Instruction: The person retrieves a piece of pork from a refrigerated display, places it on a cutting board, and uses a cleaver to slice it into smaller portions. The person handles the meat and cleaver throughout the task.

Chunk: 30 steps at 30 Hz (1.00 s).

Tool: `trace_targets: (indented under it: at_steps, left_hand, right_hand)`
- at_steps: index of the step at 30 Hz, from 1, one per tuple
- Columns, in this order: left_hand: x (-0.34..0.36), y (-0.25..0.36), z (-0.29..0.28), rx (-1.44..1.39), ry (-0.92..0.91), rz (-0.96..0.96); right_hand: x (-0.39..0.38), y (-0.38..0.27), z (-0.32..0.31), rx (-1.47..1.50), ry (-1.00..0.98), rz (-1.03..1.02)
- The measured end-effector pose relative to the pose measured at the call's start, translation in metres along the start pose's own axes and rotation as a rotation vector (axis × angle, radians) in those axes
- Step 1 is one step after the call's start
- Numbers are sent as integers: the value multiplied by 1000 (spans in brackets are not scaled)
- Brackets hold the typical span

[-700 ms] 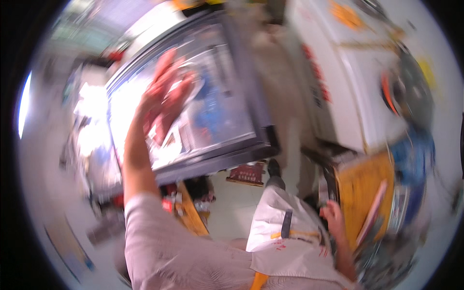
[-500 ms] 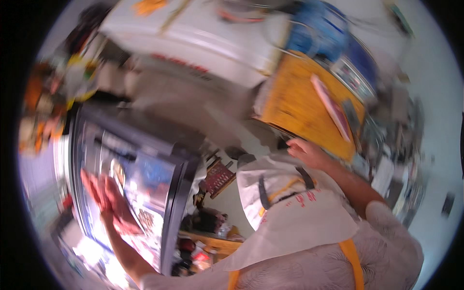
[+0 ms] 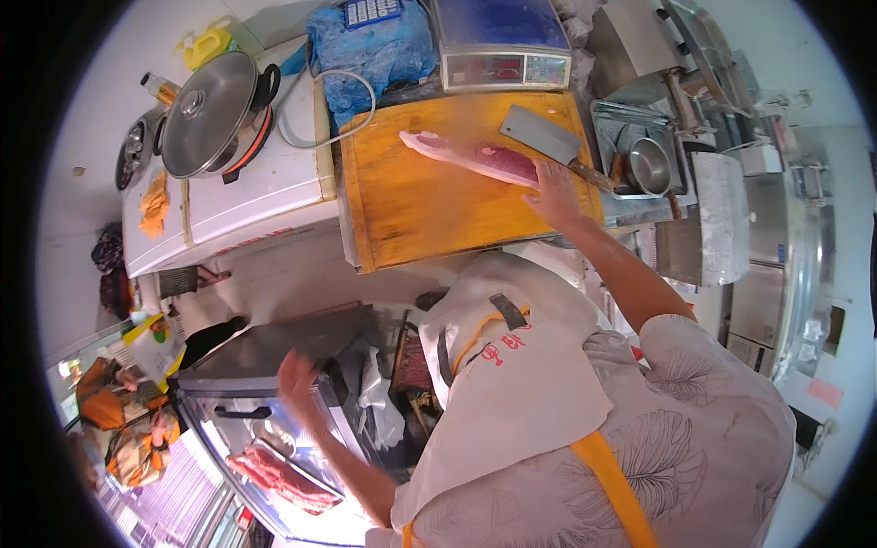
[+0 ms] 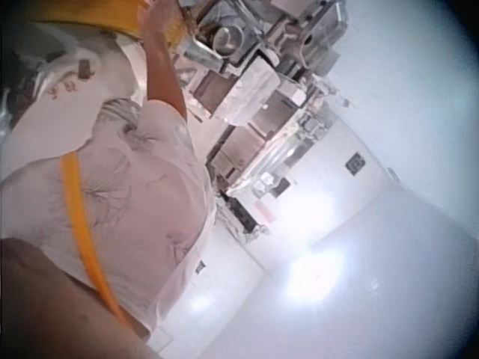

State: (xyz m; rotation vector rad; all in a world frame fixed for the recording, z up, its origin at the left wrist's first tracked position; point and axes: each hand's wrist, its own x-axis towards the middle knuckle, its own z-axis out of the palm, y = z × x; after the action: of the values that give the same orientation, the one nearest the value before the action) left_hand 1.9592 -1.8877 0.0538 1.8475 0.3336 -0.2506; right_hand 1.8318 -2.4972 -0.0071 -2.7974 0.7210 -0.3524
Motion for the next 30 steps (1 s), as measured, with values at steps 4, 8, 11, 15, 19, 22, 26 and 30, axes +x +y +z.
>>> trace_targets:
  at_steps: [4,8,11,15,19,22,26,30]
  left_hand:
    - [-28,81,281,-287,-437,-128]
    - [-42,159,504,-57,-567,-257]
    - [-73,198,602,5,-485,-384]
    - [-79,185,660,-174,-634,-375]
    - [-50,119,675,38,-784,-47]
    - [-40,103,680,-114,-788,37]
    - [-132,157,771,-525,-783,-243]
    - [-242,200,822,-333,-899,-51]
  right_hand:
    - [38,66,-16,125,4,22]
    - [52,152,-43,286,-132,-71]
    - [63,184,-83,418,-194,-75]
    - [60,209,-133,581,-187,-114]
    - [60,226,-183,607,-227,-165]
    - [64,241,-199,609,-44,-183]
    - [40,313,-192,581,97,-190]
    - [-9,376,-228,571,165,-16]
